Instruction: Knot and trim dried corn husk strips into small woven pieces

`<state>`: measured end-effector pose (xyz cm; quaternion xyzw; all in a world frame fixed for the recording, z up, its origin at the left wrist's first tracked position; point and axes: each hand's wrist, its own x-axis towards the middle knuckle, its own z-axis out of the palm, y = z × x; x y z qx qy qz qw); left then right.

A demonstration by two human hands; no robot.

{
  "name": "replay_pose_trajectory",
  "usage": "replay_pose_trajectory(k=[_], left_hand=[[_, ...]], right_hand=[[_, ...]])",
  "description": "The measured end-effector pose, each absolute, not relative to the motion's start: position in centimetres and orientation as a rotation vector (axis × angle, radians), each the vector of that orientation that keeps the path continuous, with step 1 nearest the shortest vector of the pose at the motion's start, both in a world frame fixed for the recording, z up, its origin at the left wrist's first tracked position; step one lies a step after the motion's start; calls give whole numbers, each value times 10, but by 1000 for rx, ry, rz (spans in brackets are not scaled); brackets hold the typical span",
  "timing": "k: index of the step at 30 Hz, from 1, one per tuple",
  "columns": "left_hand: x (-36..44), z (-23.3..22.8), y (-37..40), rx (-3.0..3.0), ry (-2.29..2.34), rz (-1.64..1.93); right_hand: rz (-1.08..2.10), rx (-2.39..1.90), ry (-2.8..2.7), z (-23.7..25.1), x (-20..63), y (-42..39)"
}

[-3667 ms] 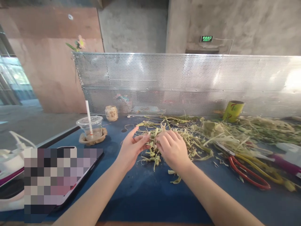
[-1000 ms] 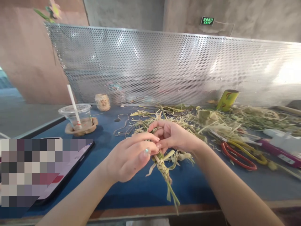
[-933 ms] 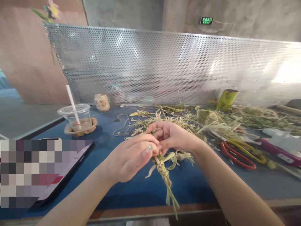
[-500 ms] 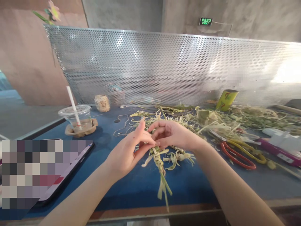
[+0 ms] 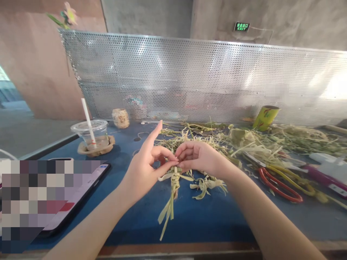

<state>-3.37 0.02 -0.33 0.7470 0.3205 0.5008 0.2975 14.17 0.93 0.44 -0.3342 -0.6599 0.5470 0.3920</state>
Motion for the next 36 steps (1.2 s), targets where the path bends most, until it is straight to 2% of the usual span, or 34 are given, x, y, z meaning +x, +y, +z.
replay_pose_trajectory(k=[13,20,27,36], left_hand=[[-41,0,10,1646,905,919],[-38,-8,16,1674,1019,1009],[-39,-13,20,1598,1041,1089],[-39,-11,23,1536,1053,1321]], right_hand=[[1304,-1035,-1782,1,135,8],[731,-1241,-1844,-10,116,8],[729,-1258,-1701,-21,114,13],[628,-1055,-1577,-22,112,7]])
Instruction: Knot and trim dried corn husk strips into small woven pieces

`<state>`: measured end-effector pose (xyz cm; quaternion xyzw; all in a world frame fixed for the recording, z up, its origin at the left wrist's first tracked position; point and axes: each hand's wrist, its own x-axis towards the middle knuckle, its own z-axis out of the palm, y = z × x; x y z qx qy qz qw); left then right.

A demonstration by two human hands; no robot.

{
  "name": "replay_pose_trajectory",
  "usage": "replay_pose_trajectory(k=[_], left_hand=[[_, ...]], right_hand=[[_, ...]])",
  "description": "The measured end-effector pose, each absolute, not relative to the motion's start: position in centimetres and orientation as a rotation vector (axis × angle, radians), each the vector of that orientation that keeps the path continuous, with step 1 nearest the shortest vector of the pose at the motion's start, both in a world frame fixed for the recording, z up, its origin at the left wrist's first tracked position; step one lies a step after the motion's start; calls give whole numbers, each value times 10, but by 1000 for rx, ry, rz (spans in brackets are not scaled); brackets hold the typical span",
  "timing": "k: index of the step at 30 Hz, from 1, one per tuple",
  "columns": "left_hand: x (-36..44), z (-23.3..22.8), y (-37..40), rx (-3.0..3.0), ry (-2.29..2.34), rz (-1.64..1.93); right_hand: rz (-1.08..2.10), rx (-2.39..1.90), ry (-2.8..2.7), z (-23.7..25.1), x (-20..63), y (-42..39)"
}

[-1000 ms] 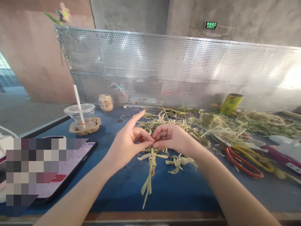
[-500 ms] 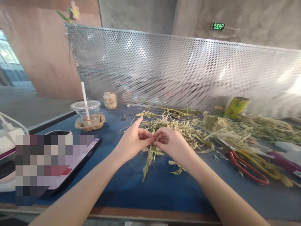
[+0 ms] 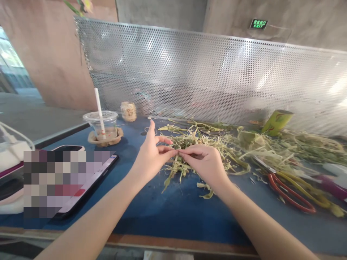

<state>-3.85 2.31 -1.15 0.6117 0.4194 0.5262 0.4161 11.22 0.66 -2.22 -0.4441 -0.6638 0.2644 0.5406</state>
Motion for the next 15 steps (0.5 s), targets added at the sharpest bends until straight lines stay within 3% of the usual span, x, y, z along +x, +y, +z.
replay_pose_trajectory(k=[9,15], left_hand=[[-35,-15,17,1887,1099,1499],[-35,-11,13,1769,1102,1171]], right_hand=[[902,-1195,-1447,-16,113,9],[958,-1063,-1504,-17,119,14]])
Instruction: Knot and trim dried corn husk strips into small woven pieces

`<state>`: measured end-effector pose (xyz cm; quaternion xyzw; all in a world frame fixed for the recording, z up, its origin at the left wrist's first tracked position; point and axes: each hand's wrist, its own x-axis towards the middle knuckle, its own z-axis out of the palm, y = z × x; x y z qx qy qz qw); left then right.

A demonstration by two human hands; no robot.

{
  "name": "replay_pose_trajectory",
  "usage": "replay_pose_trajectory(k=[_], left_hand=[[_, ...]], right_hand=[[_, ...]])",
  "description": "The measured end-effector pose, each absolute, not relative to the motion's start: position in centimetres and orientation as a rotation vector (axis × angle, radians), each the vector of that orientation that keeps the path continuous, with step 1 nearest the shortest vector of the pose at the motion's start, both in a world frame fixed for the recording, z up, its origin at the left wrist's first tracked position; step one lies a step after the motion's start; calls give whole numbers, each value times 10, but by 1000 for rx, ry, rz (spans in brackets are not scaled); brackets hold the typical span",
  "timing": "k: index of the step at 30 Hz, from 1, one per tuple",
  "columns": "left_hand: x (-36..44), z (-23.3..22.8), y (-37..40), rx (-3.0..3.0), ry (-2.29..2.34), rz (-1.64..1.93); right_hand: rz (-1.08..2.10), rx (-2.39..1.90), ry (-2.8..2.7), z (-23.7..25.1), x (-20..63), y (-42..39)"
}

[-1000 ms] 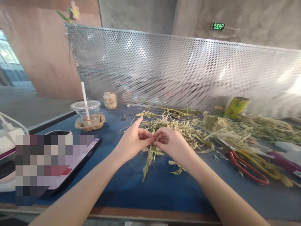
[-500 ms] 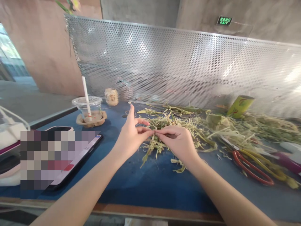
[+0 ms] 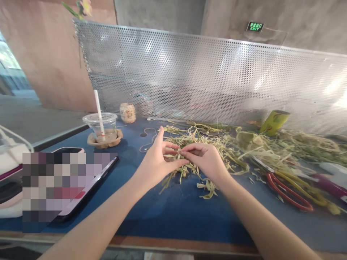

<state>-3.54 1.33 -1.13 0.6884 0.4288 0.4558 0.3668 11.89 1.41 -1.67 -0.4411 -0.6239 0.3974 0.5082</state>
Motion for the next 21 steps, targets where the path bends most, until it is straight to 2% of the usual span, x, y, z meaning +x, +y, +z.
replay_pose_trajectory(k=[5,13,17,19,21], left_hand=[[-36,-8,8,1866,1068,1123],[-42,-4,10,1737,918,948],[-43,-2,11,1655,883,853],[-42,-2,10,1762,921,939],[-40,-3,8,1999,952,1181]], right_hand=[[1073,-1048,-1557,-12,126,17],[685,-965,-1860,2,139,14],[763,-998,-1912,0,140,15],[842,-1085,-1811,-3,137,16],[864,-1176,-1701,-5,133,17]])
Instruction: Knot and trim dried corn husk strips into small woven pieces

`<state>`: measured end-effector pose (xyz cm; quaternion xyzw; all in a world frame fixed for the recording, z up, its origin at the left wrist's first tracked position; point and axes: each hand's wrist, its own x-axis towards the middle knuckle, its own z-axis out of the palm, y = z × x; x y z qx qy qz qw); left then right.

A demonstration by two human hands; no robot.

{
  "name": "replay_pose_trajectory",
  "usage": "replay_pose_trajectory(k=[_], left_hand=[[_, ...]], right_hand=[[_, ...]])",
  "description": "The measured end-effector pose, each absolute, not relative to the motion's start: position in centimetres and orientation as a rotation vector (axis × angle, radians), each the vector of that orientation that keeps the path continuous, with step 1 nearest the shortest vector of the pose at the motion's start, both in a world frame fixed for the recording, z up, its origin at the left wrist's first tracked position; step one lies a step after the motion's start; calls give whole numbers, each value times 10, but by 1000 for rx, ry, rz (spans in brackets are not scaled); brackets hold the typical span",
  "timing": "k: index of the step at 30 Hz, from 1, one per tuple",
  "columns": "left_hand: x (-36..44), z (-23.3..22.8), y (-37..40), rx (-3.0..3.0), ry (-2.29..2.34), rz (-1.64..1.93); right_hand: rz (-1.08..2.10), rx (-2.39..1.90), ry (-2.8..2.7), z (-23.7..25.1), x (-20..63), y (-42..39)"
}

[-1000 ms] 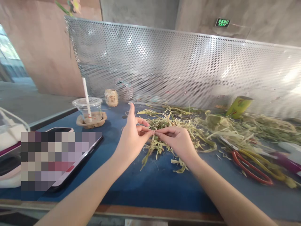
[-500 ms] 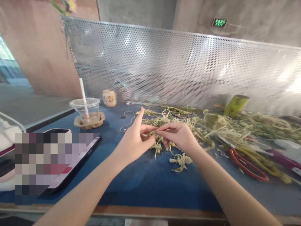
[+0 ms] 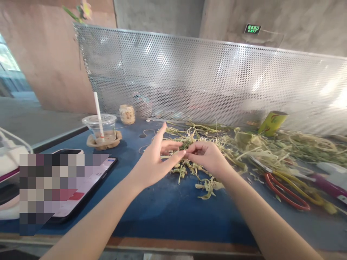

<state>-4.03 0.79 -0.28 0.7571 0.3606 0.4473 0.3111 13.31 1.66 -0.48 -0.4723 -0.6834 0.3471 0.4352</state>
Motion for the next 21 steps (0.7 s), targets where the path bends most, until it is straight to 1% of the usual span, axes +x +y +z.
replay_pose_trajectory(k=[3,5,10,15,21], left_hand=[[-36,-7,5,2470,925,1569],[-33,-11,4,2687,904,1654],[-31,-14,7,2759,985,1661],[-32,-13,10,2972,927,1647],[-31,-16,12,3146,900,1651]], right_hand=[[883,-1220,-1574,-5,128,15],[917,-1194,-1525,-4,126,13],[1015,-1153,-1465,-3,125,10],[1135,-1113,-1384,-4,124,10],[1199,-1047,-1287,-7,120,10]])
